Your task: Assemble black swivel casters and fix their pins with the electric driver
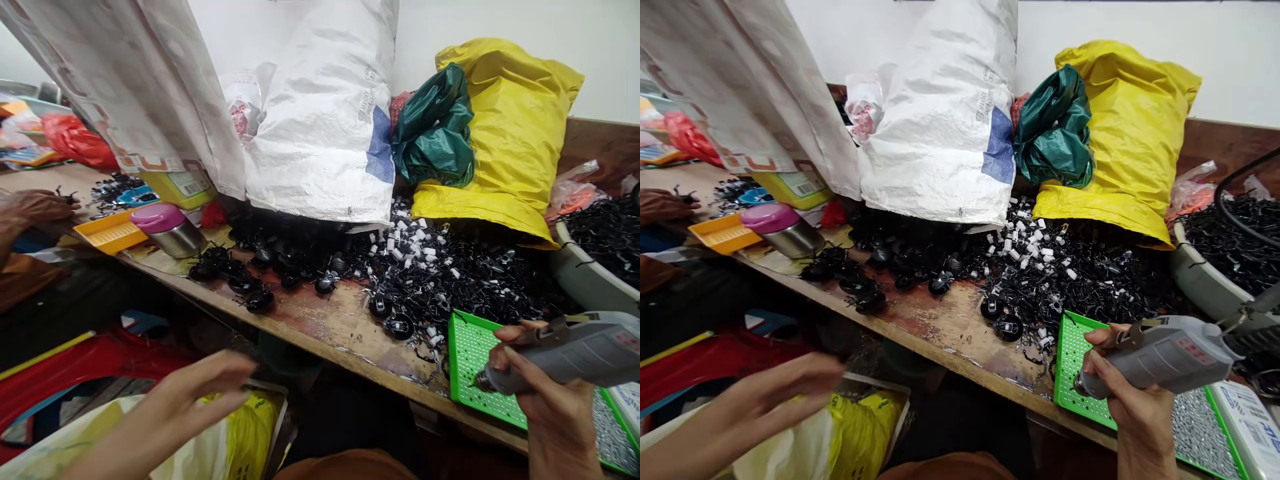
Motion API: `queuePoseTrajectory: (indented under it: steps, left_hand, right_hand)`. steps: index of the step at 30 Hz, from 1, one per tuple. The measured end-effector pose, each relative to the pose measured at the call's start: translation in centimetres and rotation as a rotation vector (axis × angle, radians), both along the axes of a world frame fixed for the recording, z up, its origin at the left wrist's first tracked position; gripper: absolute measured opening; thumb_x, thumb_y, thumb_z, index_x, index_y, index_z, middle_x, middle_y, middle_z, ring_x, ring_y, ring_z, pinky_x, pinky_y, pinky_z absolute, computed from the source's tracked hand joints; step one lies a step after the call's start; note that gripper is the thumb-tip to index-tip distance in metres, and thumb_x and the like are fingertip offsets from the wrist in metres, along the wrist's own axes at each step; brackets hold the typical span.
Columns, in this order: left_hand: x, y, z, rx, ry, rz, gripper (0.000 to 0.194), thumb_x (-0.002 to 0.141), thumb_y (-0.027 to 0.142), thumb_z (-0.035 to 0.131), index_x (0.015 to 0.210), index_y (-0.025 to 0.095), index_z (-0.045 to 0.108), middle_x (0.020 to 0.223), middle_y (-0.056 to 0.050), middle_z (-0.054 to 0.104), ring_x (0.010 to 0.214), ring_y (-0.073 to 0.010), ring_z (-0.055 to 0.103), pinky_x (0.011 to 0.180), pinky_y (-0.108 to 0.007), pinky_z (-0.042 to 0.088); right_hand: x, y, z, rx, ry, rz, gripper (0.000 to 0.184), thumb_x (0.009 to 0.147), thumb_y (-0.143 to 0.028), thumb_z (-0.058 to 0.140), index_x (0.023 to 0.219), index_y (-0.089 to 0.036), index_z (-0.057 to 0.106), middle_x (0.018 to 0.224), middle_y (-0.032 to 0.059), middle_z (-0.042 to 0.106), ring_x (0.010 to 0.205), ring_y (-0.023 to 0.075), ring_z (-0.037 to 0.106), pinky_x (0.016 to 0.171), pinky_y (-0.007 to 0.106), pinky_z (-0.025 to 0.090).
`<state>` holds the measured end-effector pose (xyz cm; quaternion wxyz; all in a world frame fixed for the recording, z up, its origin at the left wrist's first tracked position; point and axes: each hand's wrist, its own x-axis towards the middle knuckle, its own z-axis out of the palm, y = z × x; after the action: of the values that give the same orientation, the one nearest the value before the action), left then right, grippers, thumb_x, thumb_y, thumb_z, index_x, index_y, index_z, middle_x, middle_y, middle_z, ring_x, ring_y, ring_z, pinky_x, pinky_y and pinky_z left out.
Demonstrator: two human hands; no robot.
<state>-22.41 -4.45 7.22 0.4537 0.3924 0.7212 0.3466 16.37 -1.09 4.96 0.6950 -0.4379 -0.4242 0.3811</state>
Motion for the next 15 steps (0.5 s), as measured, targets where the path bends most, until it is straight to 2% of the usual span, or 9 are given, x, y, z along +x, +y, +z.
queuePoseTrajectory:
  steps: [1,2,5,6,9,11,15]
  left_hand:
    - [1.6,1.8,-0.7,0.044,-0.037,-0.061,0.036,0.041,0.033,0.075,0.073,0.021,0.065,0.079,-0.003,0.068,0.08,-0.0258,0.06,0.072,-0.034,0.048]
    - [3.2,3.7,-1.6,0.122,-0.061,-0.059,0.039,0.047,0.035,0.072,0.081,0.018,0.064,0.084,-0.006,0.067,0.084,-0.0249,0.059,0.076,-0.034,0.046]
    - [7.3,8.9,-5.3,0.292,0.025,0.157,0.044,0.053,0.035,0.069,0.088,0.012,0.058,0.086,-0.009,0.064,0.081,-0.0217,0.06,0.073,-0.032,0.047]
    - [8.1,10.3,-6.5,0.294,0.122,0.255,0.044,0.055,0.036,0.067,0.089,0.012,0.056,0.083,-0.008,0.064,0.077,-0.0205,0.061,0.071,-0.031,0.048]
    - [8.9,13.3,-9.0,0.264,0.267,0.403,0.046,0.057,0.039,0.065,0.091,0.011,0.051,0.089,-0.012,0.06,0.084,-0.0249,0.059,0.075,-0.037,0.045]
    - [8.9,14.5,-9.6,0.24,0.336,0.451,0.046,0.057,0.04,0.065,0.089,0.012,0.048,0.091,-0.015,0.059,0.089,-0.029,0.056,0.078,-0.041,0.042]
    - [9.2,15.8,-8.8,0.206,0.418,0.465,0.045,0.057,0.038,0.065,0.088,0.013,0.044,0.093,-0.016,0.057,0.094,-0.032,0.054,0.081,-0.043,0.04]
  right_hand:
    - [-0.1,-0.2,0.1,-0.003,-0.001,-0.003,0.037,0.061,-0.015,0.068,0.094,-0.022,0.054,0.077,0.004,0.062,0.048,0.0148,0.053,0.043,0.032,0.042]
    - [-0.1,-0.4,0.2,-0.007,-0.002,-0.014,0.037,0.061,-0.015,0.068,0.094,-0.022,0.054,0.077,0.0037,0.062,0.048,0.0147,0.053,0.043,0.032,0.043]
    - [-0.1,-1.3,0.7,-0.041,-0.003,-0.046,0.035,0.06,-0.018,0.069,0.091,-0.022,0.055,0.074,0.0036,0.062,0.047,0.0153,0.053,0.039,0.031,0.042]
    - [0.0,-1.6,0.8,-0.052,-0.007,-0.059,0.034,0.059,-0.018,0.07,0.089,-0.022,0.055,0.074,0.004,0.062,0.048,0.0156,0.053,0.038,0.03,0.042]
    - [0.4,-2.2,0.8,-0.058,-0.014,-0.099,0.033,0.058,-0.015,0.07,0.087,-0.024,0.056,0.074,0.005,0.062,0.048,0.0156,0.053,0.038,0.03,0.041]
    - [0.8,-2.4,0.6,-0.041,-0.006,-0.123,0.035,0.059,-0.013,0.069,0.088,-0.024,0.055,0.074,0.0041,0.062,0.048,0.0147,0.053,0.04,0.031,0.042]
    - [1.9,-2.1,0.3,0.025,-0.018,-0.117,0.037,0.06,-0.014,0.068,0.092,-0.023,0.051,0.076,0.0014,0.062,0.047,0.0127,0.053,0.041,0.029,0.042]
